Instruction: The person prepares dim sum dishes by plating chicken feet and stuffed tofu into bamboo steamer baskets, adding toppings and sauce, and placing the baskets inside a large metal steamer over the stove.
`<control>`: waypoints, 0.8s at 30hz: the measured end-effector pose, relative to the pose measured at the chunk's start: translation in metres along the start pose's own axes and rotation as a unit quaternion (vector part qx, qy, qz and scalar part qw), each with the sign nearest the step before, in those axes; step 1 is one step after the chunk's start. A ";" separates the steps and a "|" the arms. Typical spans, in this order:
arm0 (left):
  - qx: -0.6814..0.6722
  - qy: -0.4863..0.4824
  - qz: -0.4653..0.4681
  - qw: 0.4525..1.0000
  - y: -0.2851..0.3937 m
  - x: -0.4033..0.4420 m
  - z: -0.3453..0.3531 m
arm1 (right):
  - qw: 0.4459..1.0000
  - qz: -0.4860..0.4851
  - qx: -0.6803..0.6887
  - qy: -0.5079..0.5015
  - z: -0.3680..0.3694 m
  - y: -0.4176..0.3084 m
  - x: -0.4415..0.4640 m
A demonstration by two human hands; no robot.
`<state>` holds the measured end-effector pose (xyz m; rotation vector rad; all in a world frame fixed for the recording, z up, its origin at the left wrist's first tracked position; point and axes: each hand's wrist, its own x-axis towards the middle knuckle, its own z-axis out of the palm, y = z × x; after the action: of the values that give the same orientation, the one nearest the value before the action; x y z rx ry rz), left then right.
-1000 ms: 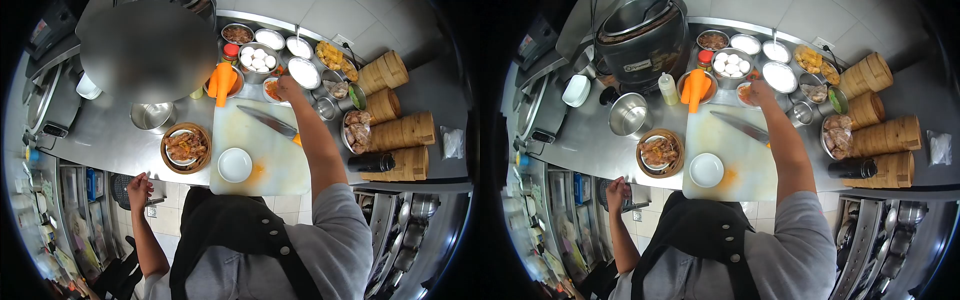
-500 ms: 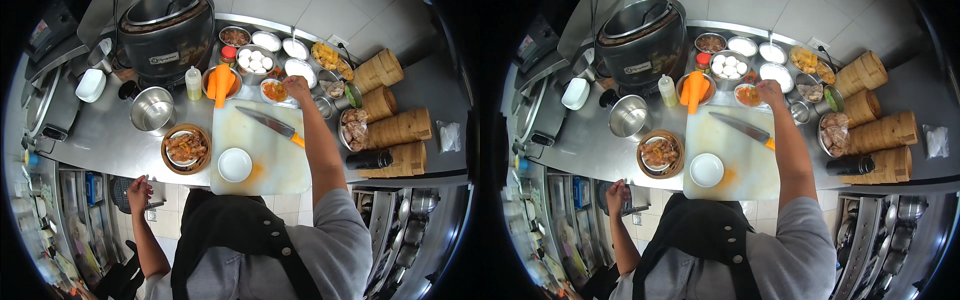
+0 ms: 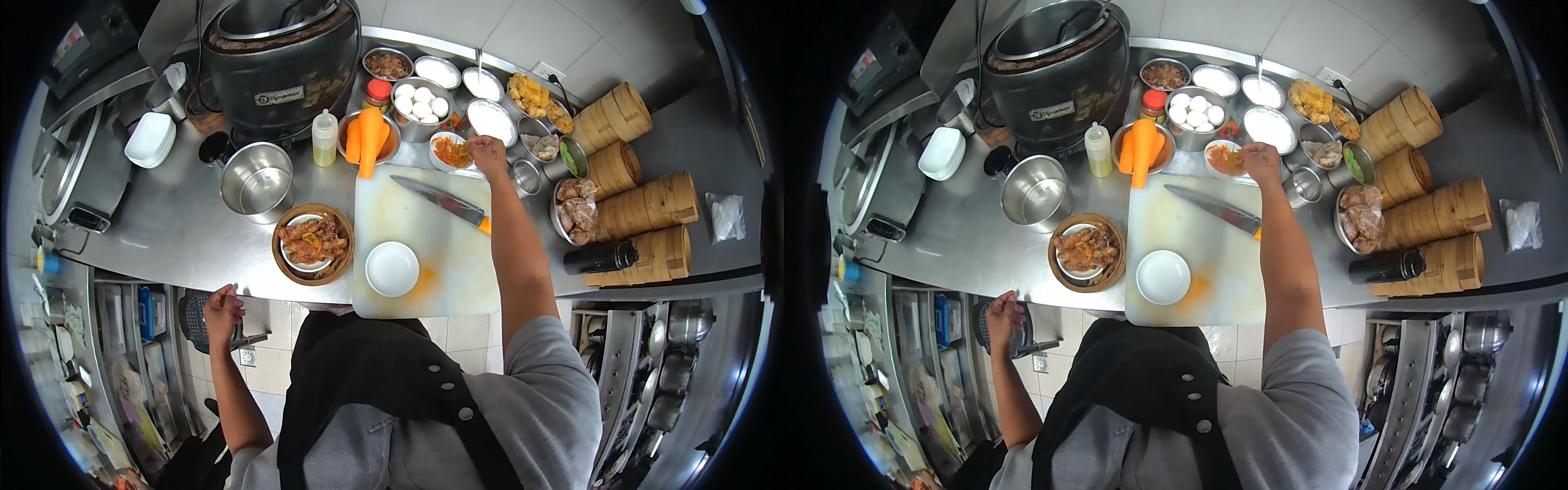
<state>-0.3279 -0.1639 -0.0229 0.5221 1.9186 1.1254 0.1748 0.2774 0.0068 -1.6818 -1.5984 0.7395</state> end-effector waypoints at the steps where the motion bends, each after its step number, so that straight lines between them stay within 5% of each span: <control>1: 0.003 0.002 -0.001 1.000 -0.002 0.000 -0.001 | 0.999 0.016 0.022 -0.016 -0.001 -0.001 0.000; 14: -0.004 0.015 -0.005 1.000 0.002 -0.007 0.005 | 0.968 0.069 0.240 -0.018 -0.010 -0.059 -0.014; 24: 0.029 -0.005 0.024 0.999 0.018 0.000 0.010 | 0.905 -0.033 0.339 -0.256 0.057 -0.169 -0.144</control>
<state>-0.3208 -0.1494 -0.0103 0.6068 1.9441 1.0995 0.0164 0.1400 0.0991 -0.9563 -1.4540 1.5821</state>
